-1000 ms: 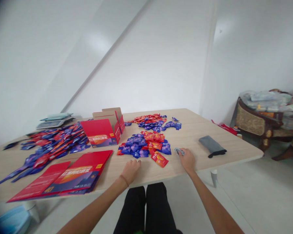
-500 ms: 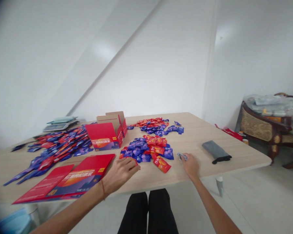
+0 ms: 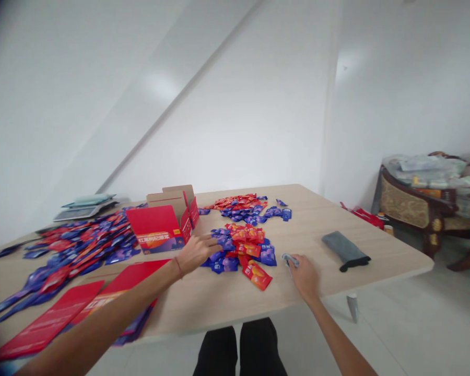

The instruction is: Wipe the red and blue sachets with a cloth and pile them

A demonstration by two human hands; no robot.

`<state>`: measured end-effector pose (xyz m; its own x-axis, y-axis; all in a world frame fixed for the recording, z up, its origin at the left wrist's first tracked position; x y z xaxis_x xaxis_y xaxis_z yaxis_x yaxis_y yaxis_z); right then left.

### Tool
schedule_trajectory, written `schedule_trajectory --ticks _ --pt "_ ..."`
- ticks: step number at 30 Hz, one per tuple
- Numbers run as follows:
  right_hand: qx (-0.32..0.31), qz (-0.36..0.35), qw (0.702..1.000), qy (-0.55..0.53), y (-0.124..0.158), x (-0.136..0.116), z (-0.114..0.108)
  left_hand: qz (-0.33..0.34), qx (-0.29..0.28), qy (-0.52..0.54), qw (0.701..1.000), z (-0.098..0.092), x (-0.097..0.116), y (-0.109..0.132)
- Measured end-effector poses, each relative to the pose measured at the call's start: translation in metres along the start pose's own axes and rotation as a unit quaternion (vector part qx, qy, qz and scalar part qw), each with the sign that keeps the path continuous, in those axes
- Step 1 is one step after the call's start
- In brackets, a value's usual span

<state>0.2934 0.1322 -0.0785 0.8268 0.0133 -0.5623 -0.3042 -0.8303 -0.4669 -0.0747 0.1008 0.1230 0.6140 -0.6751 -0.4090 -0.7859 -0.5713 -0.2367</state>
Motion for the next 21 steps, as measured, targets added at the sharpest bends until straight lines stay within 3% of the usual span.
schedule_trajectory --ticks 5,9,21 --pt "0.002 -0.003 1.0 -0.023 -0.001 0.006 0.005 -0.063 -0.017 0.008 0.998 0.008 -0.065 -0.047" --pt "-0.006 -0.001 0.999 -0.038 0.0 0.009 0.007 -0.087 -0.014 0.011 0.996 0.023 -0.102 -0.07" --pt "-0.005 0.011 0.998 -0.065 0.002 0.005 0.002 -0.113 -0.021 0.049 0.992 0.086 -0.146 -0.086"
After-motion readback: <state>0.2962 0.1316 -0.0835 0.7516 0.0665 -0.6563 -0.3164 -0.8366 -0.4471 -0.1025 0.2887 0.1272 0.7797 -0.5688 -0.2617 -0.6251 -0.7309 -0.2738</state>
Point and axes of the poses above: each hand's wrist, its own y-axis away from the middle knuckle, its own z-axis out of the palm, x = y × z, the point moved 4 cm from there along -y, towards the middle knuckle
